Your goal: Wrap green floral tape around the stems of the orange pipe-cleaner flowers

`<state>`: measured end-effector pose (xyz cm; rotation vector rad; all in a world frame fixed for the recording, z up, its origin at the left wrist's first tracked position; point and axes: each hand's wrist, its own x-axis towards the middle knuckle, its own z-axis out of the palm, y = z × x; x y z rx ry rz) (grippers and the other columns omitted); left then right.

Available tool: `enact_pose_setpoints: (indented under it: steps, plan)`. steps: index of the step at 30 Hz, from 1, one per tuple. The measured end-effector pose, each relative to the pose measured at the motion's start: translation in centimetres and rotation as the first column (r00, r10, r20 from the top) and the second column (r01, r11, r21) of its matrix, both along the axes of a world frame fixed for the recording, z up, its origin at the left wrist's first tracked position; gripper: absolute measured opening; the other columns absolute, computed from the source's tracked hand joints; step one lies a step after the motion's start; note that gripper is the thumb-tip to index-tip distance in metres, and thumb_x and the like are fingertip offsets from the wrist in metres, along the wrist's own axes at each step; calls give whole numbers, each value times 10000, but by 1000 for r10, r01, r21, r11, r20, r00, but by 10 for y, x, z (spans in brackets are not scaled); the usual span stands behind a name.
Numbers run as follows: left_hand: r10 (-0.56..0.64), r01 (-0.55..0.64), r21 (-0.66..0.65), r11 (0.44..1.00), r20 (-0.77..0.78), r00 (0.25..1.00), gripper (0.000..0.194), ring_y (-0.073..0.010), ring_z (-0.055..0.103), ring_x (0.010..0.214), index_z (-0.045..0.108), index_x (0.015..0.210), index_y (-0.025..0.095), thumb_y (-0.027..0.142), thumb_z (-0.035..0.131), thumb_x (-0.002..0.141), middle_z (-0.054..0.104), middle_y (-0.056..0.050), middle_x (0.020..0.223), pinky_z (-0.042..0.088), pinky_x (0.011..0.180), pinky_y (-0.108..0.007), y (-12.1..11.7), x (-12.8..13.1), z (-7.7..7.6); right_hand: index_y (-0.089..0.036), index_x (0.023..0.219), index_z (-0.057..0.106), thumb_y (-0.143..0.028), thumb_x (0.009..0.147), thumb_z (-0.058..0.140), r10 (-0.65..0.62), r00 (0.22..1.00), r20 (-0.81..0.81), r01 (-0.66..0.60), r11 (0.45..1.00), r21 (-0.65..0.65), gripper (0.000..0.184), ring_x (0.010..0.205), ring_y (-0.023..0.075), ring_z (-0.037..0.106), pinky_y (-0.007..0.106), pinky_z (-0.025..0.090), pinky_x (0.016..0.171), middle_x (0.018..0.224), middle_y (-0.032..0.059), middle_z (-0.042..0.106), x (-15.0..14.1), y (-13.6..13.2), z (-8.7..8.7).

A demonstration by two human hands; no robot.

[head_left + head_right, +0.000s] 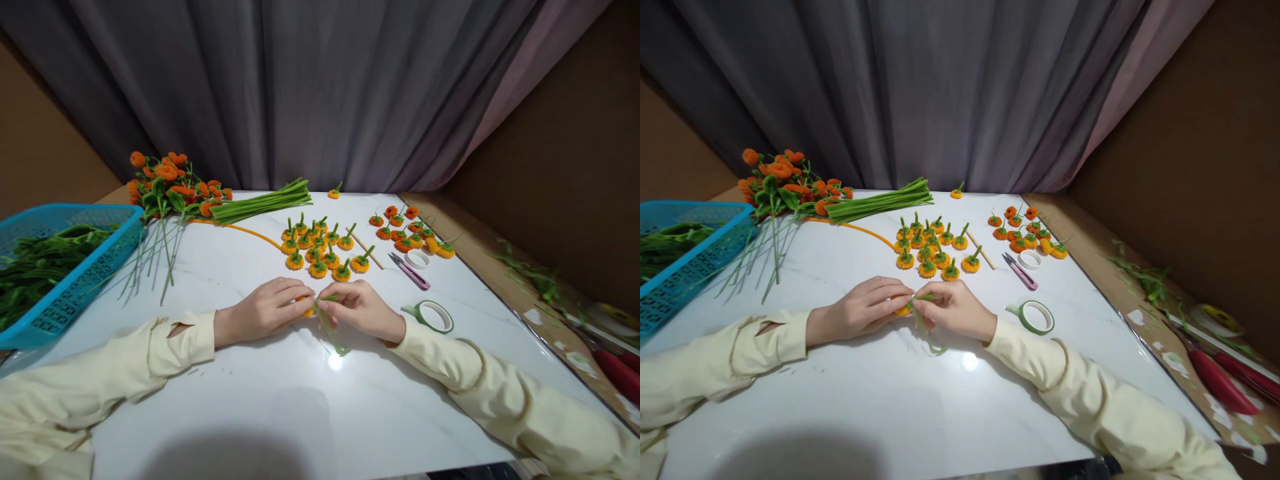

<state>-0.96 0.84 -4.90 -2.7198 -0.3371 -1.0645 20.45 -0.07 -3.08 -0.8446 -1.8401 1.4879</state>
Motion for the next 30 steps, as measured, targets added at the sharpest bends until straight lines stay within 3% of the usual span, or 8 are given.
enact_pose_setpoints:
  steps: [5,9,12,14,17,19,22,30]
  plan:
    - [-33,35,-98,995,23,999,161,-201,603,859,559,1048,144,156,454,926,658,-138,920,517,771,-333,-1,2,1,-132,759,624,-348,813,608,14,1000,6,-14,1000,-10,223,492,93,525,231,459,530,551,-3,589,0,1,0]
    - [-37,96,-459,883,134,990,108,-174,580,789,579,968,145,225,551,901,635,-97,848,494,717,-281,-6,6,3,-137,768,630,-346,804,618,3,999,34,-3,1000,16,212,478,88,525,212,448,497,548,-13,583,1,2,-1]
    - [80,87,-742,665,187,979,143,-147,564,737,599,887,148,276,645,841,614,-47,797,462,681,-249,-10,9,4,-136,775,630,-340,808,617,12,1000,24,-12,1000,16,207,476,85,531,206,451,491,559,-13,589,2,3,-1]
    - [143,121,-881,458,207,968,160,-130,549,713,601,862,154,293,667,817,593,-19,787,446,659,-238,-12,10,5,-134,783,628,-346,819,610,26,1000,16,-27,1000,13,216,486,86,537,212,462,506,581,-3,607,3,4,0]
    - [190,238,-960,149,264,946,216,-112,526,682,585,854,158,332,690,782,554,10,761,431,626,-225,-10,11,6,-139,787,621,-378,828,606,49,999,10,-49,999,3,243,505,90,545,222,473,525,615,9,626,3,5,2]
    - [192,290,-956,36,291,937,256,-109,518,668,572,857,155,364,694,773,543,16,746,423,611,-226,-8,10,7,-140,786,614,-389,833,604,60,998,9,-60,998,1,254,514,92,549,225,473,531,622,11,624,3,5,3]
    - [176,311,-950,-19,303,937,287,-107,503,643,560,864,151,399,681,783,543,14,732,414,588,-229,-5,9,7,-140,786,586,-380,842,603,55,998,-7,-55,998,-12,247,523,90,553,225,472,544,627,9,619,2,5,2]
    - [187,334,-943,3,328,926,263,-125,557,684,570,889,156,375,681,793,603,0,755,409,617,-242,-6,11,8,-191,935,457,-352,838,633,16,980,-196,-50,984,-170,257,580,104,605,234,483,575,642,-39,621,-5,-1,2]
